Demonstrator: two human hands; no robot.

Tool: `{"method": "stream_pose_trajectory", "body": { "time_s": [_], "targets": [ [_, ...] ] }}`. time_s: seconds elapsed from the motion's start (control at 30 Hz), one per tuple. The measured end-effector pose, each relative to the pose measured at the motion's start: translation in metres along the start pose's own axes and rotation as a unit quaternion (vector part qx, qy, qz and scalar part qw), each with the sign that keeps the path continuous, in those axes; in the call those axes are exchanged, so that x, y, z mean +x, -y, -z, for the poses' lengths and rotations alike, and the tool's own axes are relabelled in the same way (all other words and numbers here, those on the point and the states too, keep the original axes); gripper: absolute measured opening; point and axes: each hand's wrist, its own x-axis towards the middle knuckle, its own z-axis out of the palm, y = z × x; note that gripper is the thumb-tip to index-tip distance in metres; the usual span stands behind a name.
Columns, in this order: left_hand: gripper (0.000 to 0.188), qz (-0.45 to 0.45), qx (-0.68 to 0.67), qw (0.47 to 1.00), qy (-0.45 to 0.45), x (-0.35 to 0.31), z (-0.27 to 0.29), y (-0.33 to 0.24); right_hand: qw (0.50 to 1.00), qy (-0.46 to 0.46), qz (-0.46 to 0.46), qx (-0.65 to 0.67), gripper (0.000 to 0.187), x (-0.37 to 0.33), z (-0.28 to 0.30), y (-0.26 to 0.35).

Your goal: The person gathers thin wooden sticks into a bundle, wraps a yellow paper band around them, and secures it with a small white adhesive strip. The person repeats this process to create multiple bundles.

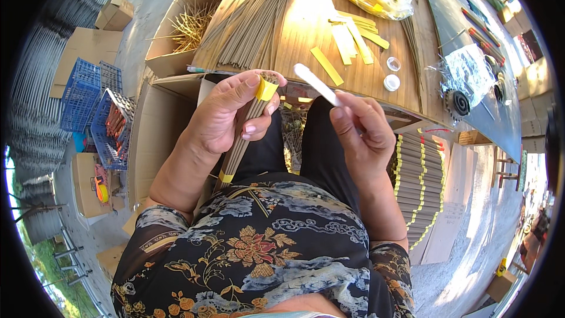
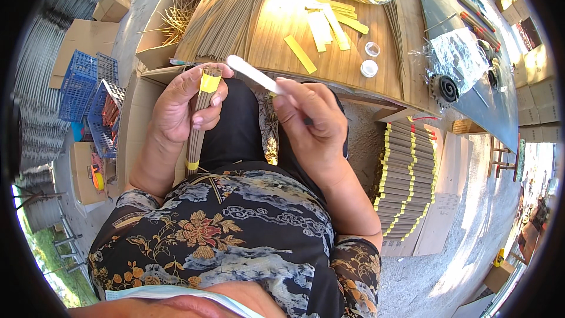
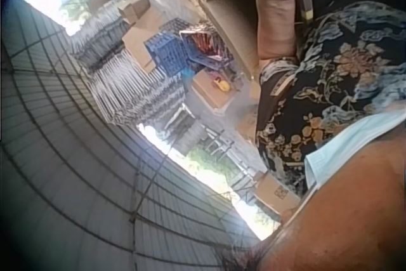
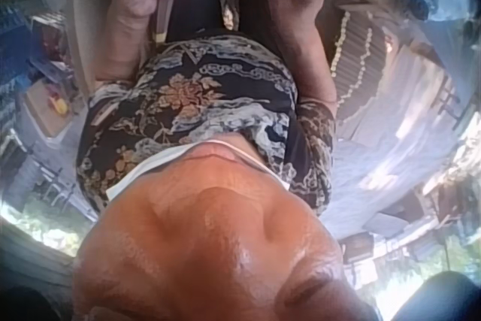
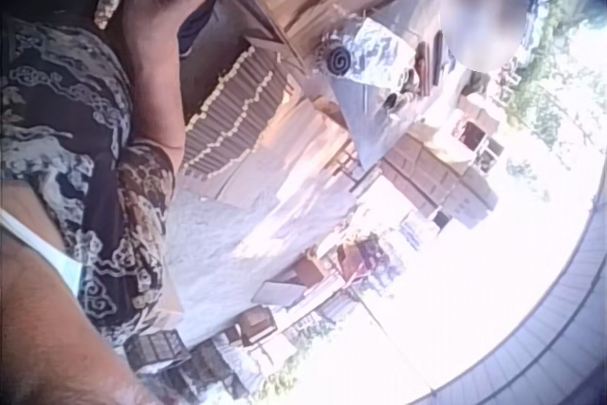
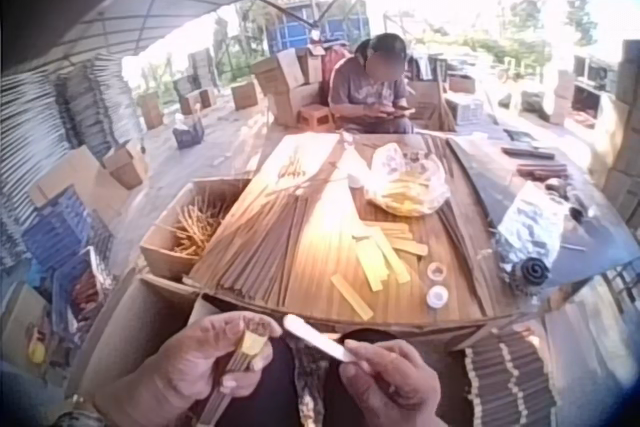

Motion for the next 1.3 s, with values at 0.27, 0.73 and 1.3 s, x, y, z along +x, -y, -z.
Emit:
{"method": "stream_pose_trajectory", "body": {
  "time_s": [0.27,0.73,1.3],
  "targets": [
    [0.041,-0.017,0.038,0.998,-0.039,0.001,0.007,0.000,0.964,-0.162,-0.081,-0.197,0.018,0.018,0.046,-0.076],
    [0.030,-0.091,0.154,0.980,-0.094,0.013,-0.003,0.002,0.849,-0.190,-0.023,-0.492,0.006,0.035,0.078,-0.164],
    [0.034,-0.213,0.361,0.908,-0.025,-0.004,-0.033,0.017,0.930,0.148,-0.109,0.319,0.035,0.026,-0.032,0.009]
  ]
}}
